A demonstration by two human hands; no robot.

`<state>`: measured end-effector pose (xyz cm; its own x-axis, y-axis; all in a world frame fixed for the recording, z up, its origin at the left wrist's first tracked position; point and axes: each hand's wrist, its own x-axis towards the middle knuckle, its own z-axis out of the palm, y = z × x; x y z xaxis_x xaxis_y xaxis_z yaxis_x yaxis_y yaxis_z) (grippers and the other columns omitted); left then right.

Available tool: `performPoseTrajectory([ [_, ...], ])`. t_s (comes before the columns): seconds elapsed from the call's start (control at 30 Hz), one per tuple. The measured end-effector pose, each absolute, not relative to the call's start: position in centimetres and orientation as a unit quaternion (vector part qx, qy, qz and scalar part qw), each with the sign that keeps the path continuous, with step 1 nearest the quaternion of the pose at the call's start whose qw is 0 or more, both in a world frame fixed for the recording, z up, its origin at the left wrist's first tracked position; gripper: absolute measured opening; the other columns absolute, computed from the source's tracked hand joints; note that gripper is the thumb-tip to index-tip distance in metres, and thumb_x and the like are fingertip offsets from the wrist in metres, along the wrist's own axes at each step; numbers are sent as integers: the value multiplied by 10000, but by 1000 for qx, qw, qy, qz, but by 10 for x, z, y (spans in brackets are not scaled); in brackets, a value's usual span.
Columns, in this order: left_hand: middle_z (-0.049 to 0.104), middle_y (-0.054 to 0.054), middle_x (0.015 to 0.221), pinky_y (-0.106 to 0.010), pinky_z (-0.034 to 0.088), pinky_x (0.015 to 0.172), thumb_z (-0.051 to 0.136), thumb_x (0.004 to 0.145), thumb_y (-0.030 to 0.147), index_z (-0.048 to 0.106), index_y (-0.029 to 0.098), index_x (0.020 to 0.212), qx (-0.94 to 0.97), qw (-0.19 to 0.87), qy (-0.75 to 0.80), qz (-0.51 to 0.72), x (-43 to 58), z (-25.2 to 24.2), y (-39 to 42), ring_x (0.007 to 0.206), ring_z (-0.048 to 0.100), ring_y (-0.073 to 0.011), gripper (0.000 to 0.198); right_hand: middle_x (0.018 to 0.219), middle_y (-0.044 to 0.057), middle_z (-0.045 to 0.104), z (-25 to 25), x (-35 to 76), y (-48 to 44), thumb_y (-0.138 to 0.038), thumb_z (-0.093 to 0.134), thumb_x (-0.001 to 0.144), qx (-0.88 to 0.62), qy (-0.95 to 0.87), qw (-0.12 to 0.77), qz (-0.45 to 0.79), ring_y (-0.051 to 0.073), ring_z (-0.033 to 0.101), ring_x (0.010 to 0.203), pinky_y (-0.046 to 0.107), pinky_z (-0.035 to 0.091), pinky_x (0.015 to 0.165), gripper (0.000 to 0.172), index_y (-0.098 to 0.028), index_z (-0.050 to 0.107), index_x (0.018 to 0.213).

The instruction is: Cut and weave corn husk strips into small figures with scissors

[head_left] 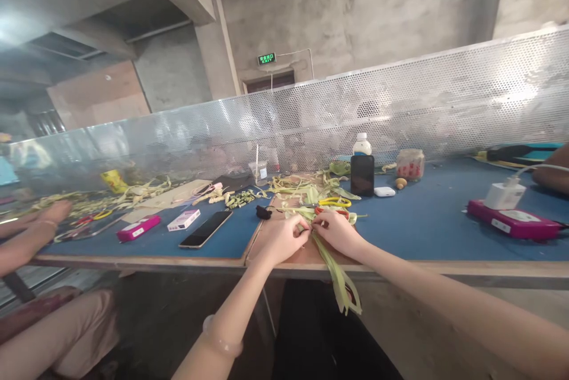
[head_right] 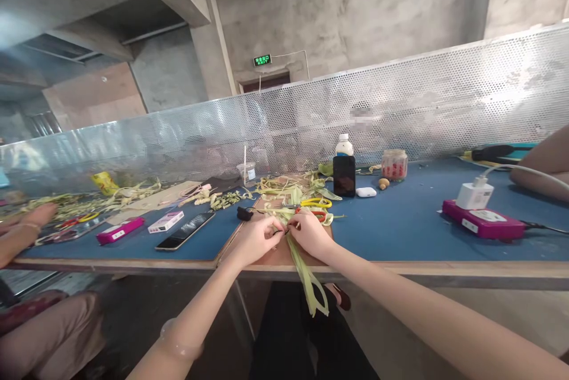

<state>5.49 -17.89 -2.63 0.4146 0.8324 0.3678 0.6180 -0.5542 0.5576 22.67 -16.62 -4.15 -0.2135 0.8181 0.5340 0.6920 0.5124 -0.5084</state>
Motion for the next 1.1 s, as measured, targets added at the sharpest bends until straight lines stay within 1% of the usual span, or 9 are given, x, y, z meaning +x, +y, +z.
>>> performPoseTrajectory([
  [0.1, 561, 39, 562, -224, 333, 530, 496, 762, 304, 567, 226, 820, 825, 184, 433, 313, 55, -26, -179, 529, 519, -129, 121, 824, 59, 621, -42, 227, -167, -149, 504, 750, -486, -768, 408, 84, 170, 544, 779, 272, 391, 718, 170, -159, 673, 762],
  [0.23, 563, 38, 535, -234, 347, 514, 494, 762, 327, 560, 214, 810, 808, 214, 451, 314, 56, -24, -182, 506, 546, -138, 139, 827, 61, 639, -41, 226, -170, -180, 503, 759, -485, -767, 410, 97, 173, 557, 761, 275, 399, 702, 177, -164, 679, 765],
  [0.33, 561, 37, 522, -245, 386, 533, 513, 749, 319, 558, 196, 800, 790, 258, 451, 325, 58, -21, -183, 489, 560, -140, 141, 836, 54, 661, -40, 225, -173, -178, 504, 755, -472, -768, 420, 106, 175, 573, 773, 272, 403, 711, 184, -174, 686, 789],
  [0.47, 551, 24, 524, -255, 424, 551, 541, 736, 305, 563, 169, 815, 768, 312, 435, 351, 59, -23, -177, 492, 555, -135, 159, 804, 36, 678, -38, 224, -177, -187, 493, 755, -465, -760, 431, 144, 164, 587, 715, 262, 413, 681, 201, -178, 680, 827],
  [0.67, 582, -10, 715, -205, 416, 477, 598, 715, 292, 535, 152, 851, 706, 403, 396, 427, 66, -33, -161, 489, 499, -72, 205, 809, 29, 678, -37, 227, -178, -199, 479, 754, -469, -743, 451, 159, 156, 581, 699, 265, 415, 678, 197, -173, 659, 831],
  [0.8, 620, -48, 757, -184, 377, 454, 632, 697, 301, 574, 137, 842, 684, 393, 412, 455, 75, -31, -160, 551, 523, -87, 226, 803, 37, 678, -37, 232, -176, -212, 475, 757, -470, -727, 469, 176, 160, 596, 721, 268, 423, 691, 198, -163, 652, 829],
  [0.9, 647, -67, 759, -200, 388, 478, 635, 691, 267, 626, 129, 820, 684, 387, 411, 463, 80, -29, -161, 588, 544, -110, 189, 812, 37, 681, -36, 234, -177, -221, 472, 763, -469, -715, 483, 191, 167, 611, 750, 272, 432, 712, 198, -166, 654, 821],
  [1.03, 663, -61, 694, -259, 438, 557, 614, 702, 249, 686, 148, 803, 708, 362, 403, 453, 81, -32, -159, 676, 584, -174, 160, 823, 37, 679, -36, 234, -179, -215, 485, 766, -475, -711, 487, 178, 168, 613, 767, 279, 440, 736, 192, -173, 659, 835],
  [1.1, 674, -61, 715, -290, 458, 629, 617, 694, 239, 696, 155, 801, 722, 339, 400, 451, 79, -36, -157, 739, 596, -199, 157, 849, 47, 669, -37, 234, -178, -213, 497, 765, -469, -716, 493, 152, 174, 605, 817, 282, 441, 754, 186, -175, 665, 838],
])
